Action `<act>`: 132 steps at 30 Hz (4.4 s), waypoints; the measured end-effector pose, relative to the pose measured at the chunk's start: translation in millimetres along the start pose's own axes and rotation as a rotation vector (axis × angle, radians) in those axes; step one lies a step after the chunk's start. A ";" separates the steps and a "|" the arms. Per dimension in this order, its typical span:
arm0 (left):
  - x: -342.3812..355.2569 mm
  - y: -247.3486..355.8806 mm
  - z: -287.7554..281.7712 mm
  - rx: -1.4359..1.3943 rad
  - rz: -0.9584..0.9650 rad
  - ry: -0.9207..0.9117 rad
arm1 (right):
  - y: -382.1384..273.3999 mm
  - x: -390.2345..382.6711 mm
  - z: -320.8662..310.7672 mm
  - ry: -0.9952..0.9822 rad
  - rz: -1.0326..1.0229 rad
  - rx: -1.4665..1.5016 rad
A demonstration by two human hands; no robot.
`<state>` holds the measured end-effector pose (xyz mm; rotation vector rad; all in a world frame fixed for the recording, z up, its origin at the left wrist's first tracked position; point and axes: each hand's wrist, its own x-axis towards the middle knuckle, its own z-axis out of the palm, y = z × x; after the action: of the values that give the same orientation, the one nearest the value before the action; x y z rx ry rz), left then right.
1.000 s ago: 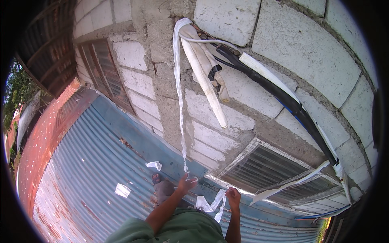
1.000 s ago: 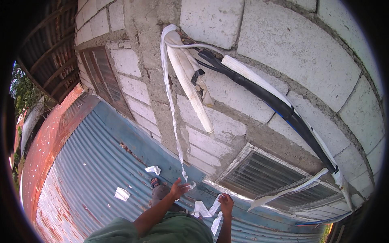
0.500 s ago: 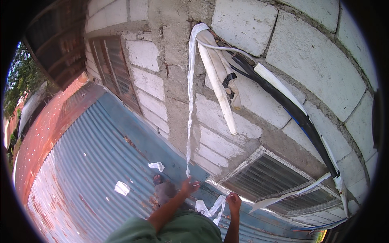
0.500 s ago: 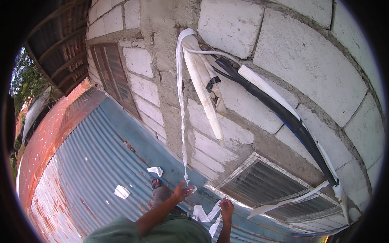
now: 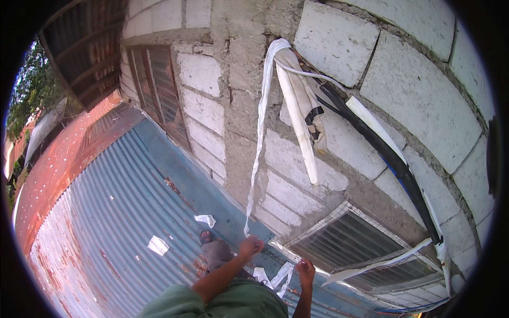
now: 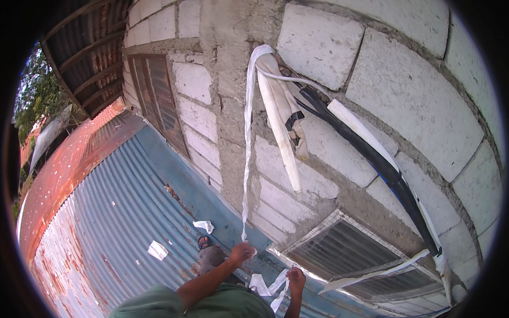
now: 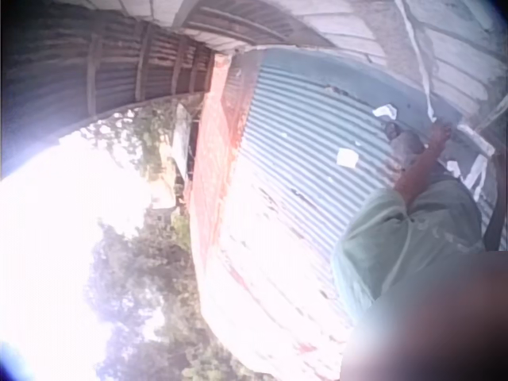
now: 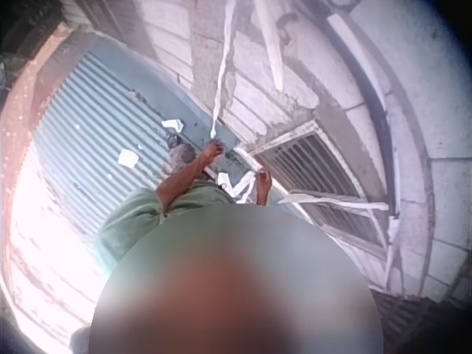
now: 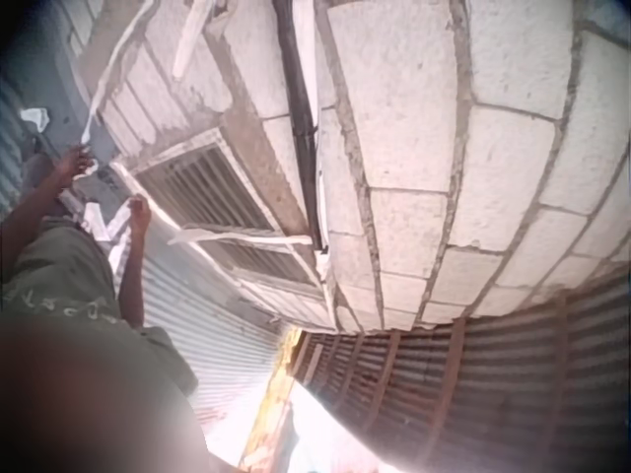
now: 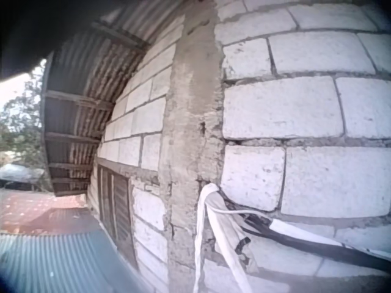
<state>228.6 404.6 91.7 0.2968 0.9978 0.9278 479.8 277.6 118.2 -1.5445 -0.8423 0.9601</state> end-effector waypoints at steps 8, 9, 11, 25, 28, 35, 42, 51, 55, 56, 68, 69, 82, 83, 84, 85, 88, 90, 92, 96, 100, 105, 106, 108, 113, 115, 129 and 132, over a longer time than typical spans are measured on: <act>-175.6 104.9 149.4 0.187 0.151 -1.060 | 13.4 0.1 -5.1 0.011 -0.001 0.004; -203.2 120.5 162.1 0.225 0.284 -1.318 | 14.0 0.8 -4.7 0.012 0.031 -0.013; -251.4 143.5 182.0 0.225 0.499 -1.754 | 13.4 1.8 -4.0 -0.009 0.032 0.031; -304.0 167.1 235.2 0.277 0.756 -2.133 | 26.8 2.3 -1.8 -0.067 -0.108 -0.154; -307.5 170.1 236.5 0.192 0.679 -1.823 | 33.4 -4.6 -2.8 -0.043 -0.030 -0.195; -338.8 117.2 236.7 0.304 0.059 -1.648 | 43.7 -24.7 -0.3 -0.016 0.021 -0.254; -286.3 98.3 258.2 0.526 -0.058 -2.282 | 44.8 -45.0 -15.6 0.132 0.004 -0.186; -240.9 145.0 372.8 1.431 1.205 -1.429 | -91.6 35.9 -215.4 0.891 -0.446 0.100; -213.7 134.8 457.9 1.648 1.819 -0.982 | -192.4 75.6 -309.7 1.175 -0.580 0.288; -208.2 130.8 478.1 1.612 1.968 -0.959 | -207.4 85.4 -323.9 1.241 -0.650 0.255; -202.6 51.4 603.7 1.975 1.833 -1.139 | -248.1 174.7 -314.1 1.267 -0.701 0.541; -205.7 43.3 612.2 1.981 1.847 -1.164 | -255.3 174.9 -309.8 1.168 -0.771 0.770; -203.5 -86.1 703.4 1.997 1.594 -1.100 | -280.4 159.6 -286.5 0.112 -0.876 1.901; -199.7 -90.5 705.4 1.965 1.585 -1.069 | -280.7 159.9 -288.4 0.041 -0.914 1.895; -195.4 -94.5 706.5 1.912 1.589 -1.045 | -281.4 160.5 -291.0 0.030 -0.888 1.904; -190.8 -97.4 707.3 1.871 1.575 -1.022 | -282.5 161.3 -293.0 -0.028 -0.884 1.900; -180.1 -99.7 706.7 1.580 1.639 -1.023 | -287.1 160.7 -299.4 0.028 -0.852 1.840; -178.8 -99.9 699.9 1.255 1.924 -1.167 | -286.2 151.9 -302.4 0.483 -0.755 1.691; -182.0 -100.1 684.8 0.975 2.129 -1.279 | -282.2 136.9 -303.6 0.796 -0.717 1.558; -183.8 -102.7 615.3 1.230 2.281 -1.505 | -257.1 91.6 -322.1 0.789 -0.883 1.515; -170.8 -102.2 551.6 1.571 2.125 -1.477 | -236.9 73.2 -328.4 0.829 -0.732 1.203; -167.9 -70.2 556.3 1.332 2.254 -1.208 | -203.2 65.5 -320.8 0.896 -0.610 1.158; -170.1 -63.0 561.9 1.295 2.242 -1.042 | -196.7 66.2 -317.4 0.926 -0.553 1.035; -173.5 -50.7 577.1 1.260 2.210 -0.805 | -184.4 67.8 -310.5 0.965 -0.482 0.799; -171.3 -38.9 603.7 1.545 2.090 -0.656 | -165.7 74.6 -282.6 0.887 -0.349 0.704; -170.2 -42.3 610.2 1.607 2.058 -0.672 | -164.6 75.3 -274.3 0.918 -0.431 0.579; -132.8 -80.2 457.5 1.102 1.873 -1.555 | -203.6 19.5 -249.7 0.975 -0.710 0.342; -116.4 -96.1 383.2 1.305 1.792 -1.896 | -195.5 9.2 -227.8 0.542 -0.644 0.446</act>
<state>569.4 326.3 309.3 2.7600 -1.0195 0.6757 685.1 224.7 330.9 -0.9675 -0.6117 0.2085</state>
